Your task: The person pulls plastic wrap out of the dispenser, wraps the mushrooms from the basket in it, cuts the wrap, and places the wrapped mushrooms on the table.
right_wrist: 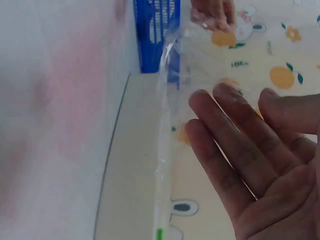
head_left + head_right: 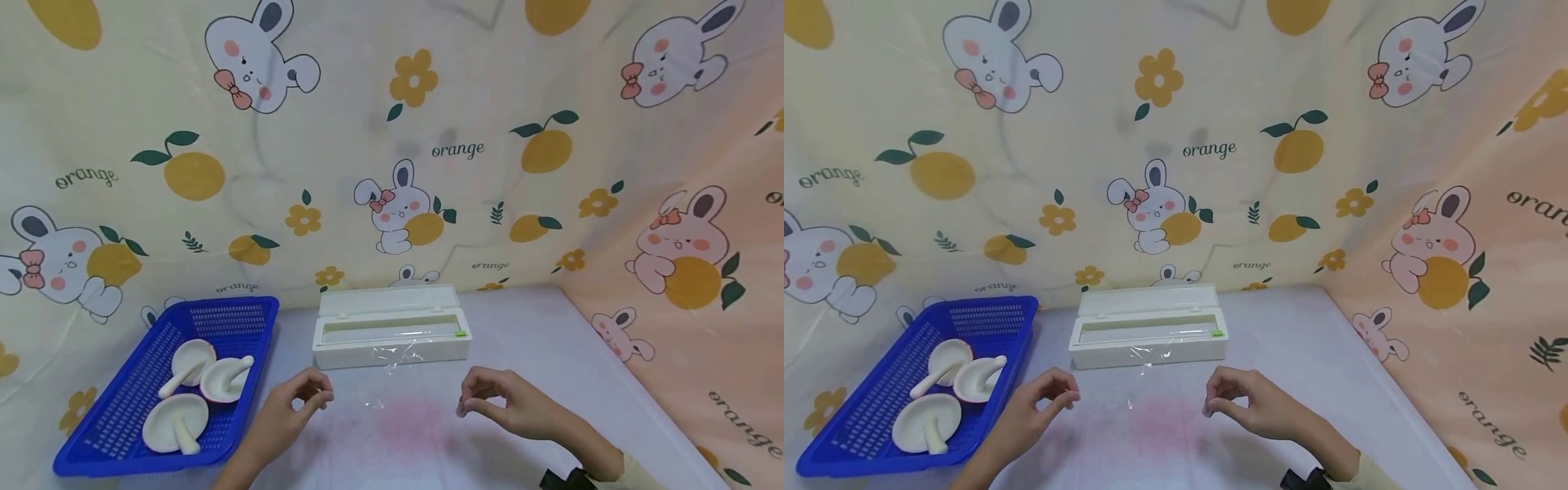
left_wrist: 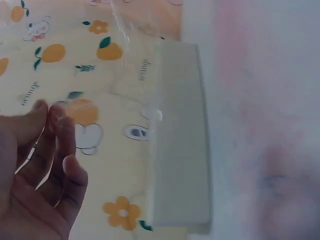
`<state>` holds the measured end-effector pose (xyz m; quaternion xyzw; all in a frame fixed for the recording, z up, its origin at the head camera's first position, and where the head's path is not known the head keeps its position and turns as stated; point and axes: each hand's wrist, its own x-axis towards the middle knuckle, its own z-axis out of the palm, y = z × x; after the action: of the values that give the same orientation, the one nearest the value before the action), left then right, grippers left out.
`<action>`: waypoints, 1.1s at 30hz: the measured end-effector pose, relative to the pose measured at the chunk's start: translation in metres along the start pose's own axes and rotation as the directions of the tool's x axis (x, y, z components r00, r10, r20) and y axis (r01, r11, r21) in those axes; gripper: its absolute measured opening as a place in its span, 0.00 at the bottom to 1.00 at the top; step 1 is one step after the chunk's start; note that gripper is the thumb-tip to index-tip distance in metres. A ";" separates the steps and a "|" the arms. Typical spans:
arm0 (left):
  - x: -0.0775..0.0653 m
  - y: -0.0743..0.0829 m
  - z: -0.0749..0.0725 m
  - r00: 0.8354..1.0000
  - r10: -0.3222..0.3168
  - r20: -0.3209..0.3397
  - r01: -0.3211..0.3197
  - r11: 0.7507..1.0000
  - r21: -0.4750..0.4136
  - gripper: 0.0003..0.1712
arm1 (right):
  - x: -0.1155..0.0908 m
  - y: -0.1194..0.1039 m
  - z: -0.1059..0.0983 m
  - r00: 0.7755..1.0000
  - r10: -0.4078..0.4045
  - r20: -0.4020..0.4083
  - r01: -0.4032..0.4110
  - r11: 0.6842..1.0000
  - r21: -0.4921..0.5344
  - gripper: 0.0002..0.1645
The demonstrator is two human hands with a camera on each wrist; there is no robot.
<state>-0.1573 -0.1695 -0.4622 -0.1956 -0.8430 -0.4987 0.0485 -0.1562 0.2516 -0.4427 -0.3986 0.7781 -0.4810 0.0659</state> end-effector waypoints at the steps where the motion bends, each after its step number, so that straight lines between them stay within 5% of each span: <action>1: -0.001 -0.005 0.001 0.999 -0.010 0.030 0.010 1.000 0.004 0.03 | -0.003 0.002 0.000 1.000 0.004 0.001 -0.004 1.000 -0.003 0.05; 8: -0.010 -0.033 0.005 0.986 -0.007 0.167 0.003 1.000 0.024 0.04 | -0.017 0.019 0.006 1.000 -0.009 0.019 0.010 0.999 -0.053 0.04; 17: -0.022 -0.051 0.005 0.976 0.108 0.188 -0.113 0.993 0.018 0.05 | -0.029 0.042 0.023 0.996 -0.049 0.079 0.058 0.991 -0.124 0.08; 24: -0.028 -0.057 0.000 0.968 0.111 0.224 -0.138 0.985 0.108 0.03 | -0.036 0.047 0.024 0.995 -0.008 0.103 0.028 0.980 -0.199 0.04; 30: -0.032 -0.058 -0.004 0.928 0.066 0.366 -0.124 0.983 0.138 0.02 | -0.048 0.050 0.022 0.994 -0.034 0.101 0.057 0.971 -0.230 0.07; 33: -0.034 -0.061 -0.001 0.904 0.101 0.416 -0.180 0.971 0.156 0.02 | -0.052 0.053 0.024 0.991 -0.100 0.089 0.122 0.949 -0.290 0.11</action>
<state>-0.1495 -0.2061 -0.5213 -0.3496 -0.8621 -0.3597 -0.0726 -0.1391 0.2824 -0.5123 -0.4646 0.8144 -0.3476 0.0071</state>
